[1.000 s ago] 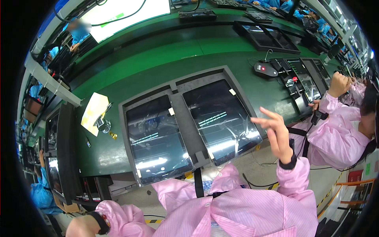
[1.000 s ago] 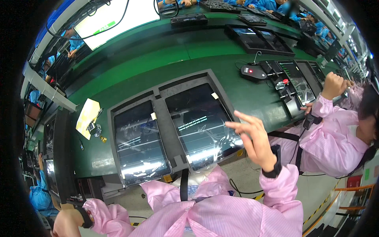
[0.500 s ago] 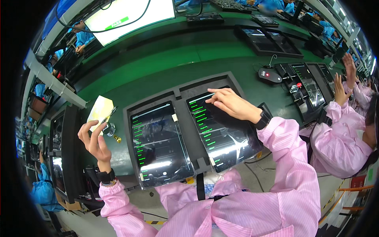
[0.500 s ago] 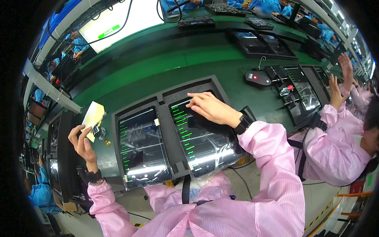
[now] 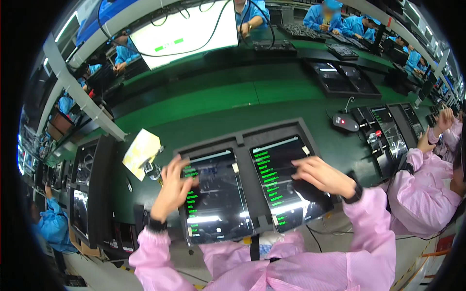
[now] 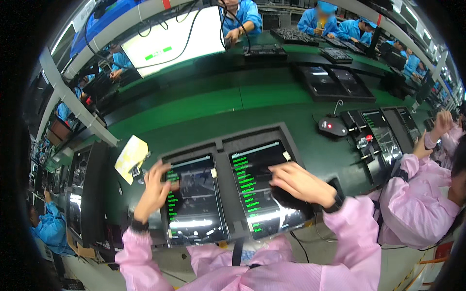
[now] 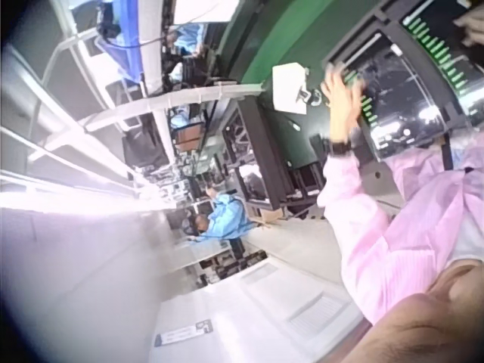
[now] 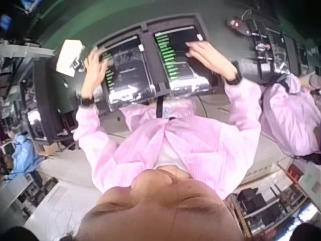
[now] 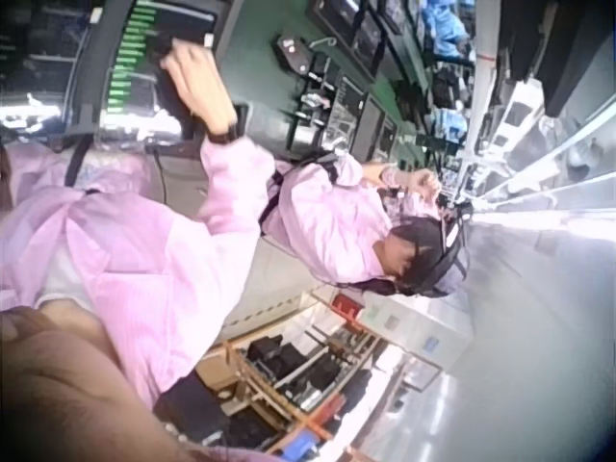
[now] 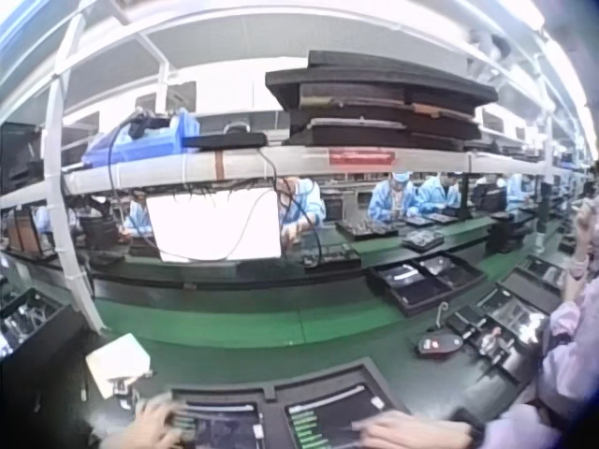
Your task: Interacting with and verifying functions on two mounted tablets on an assembly line workstation.
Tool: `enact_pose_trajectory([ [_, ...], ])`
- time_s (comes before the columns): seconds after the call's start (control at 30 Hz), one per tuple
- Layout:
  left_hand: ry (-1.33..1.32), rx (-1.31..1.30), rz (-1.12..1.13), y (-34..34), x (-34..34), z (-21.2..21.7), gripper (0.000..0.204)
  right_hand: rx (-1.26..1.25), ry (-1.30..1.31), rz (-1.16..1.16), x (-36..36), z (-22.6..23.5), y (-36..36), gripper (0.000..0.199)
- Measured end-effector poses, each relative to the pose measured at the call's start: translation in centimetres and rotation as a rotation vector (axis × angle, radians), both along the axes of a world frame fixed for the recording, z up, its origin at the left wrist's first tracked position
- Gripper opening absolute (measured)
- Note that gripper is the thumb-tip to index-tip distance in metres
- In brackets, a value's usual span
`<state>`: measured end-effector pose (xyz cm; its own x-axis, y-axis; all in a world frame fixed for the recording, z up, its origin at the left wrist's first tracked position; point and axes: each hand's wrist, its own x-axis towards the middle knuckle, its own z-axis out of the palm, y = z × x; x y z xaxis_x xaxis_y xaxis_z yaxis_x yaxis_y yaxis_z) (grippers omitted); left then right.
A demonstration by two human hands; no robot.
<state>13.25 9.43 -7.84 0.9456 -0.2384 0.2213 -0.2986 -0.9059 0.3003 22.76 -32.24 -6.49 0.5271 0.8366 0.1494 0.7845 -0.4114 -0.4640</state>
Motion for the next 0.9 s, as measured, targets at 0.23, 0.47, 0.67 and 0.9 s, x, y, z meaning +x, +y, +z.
enact_pose_trajectory([
  [0.23,-0.032,0.031,0.004,-0.7,4.6,0.5,0.033,0.148,-0.043,-0.199,4.8,-1.6,2.1,0.025],
  [0.47,0.241,0.028,-0.116,-1.8,1.0,0.8,0.032,-0.025,-0.041,-0.113,0.1,-0.5,-1.5,0.026],
  [0.67,0.182,-0.038,-0.224,-3.7,-1.4,4.6,0.041,0.149,-0.097,-0.166,3.0,-0.7,0.8,0.031],
  [0.9,0.146,-0.014,-0.231,-5.9,-3.2,5.3,0.048,0.026,-0.082,-0.102,4.8,-2.2,5.1,0.028],
])
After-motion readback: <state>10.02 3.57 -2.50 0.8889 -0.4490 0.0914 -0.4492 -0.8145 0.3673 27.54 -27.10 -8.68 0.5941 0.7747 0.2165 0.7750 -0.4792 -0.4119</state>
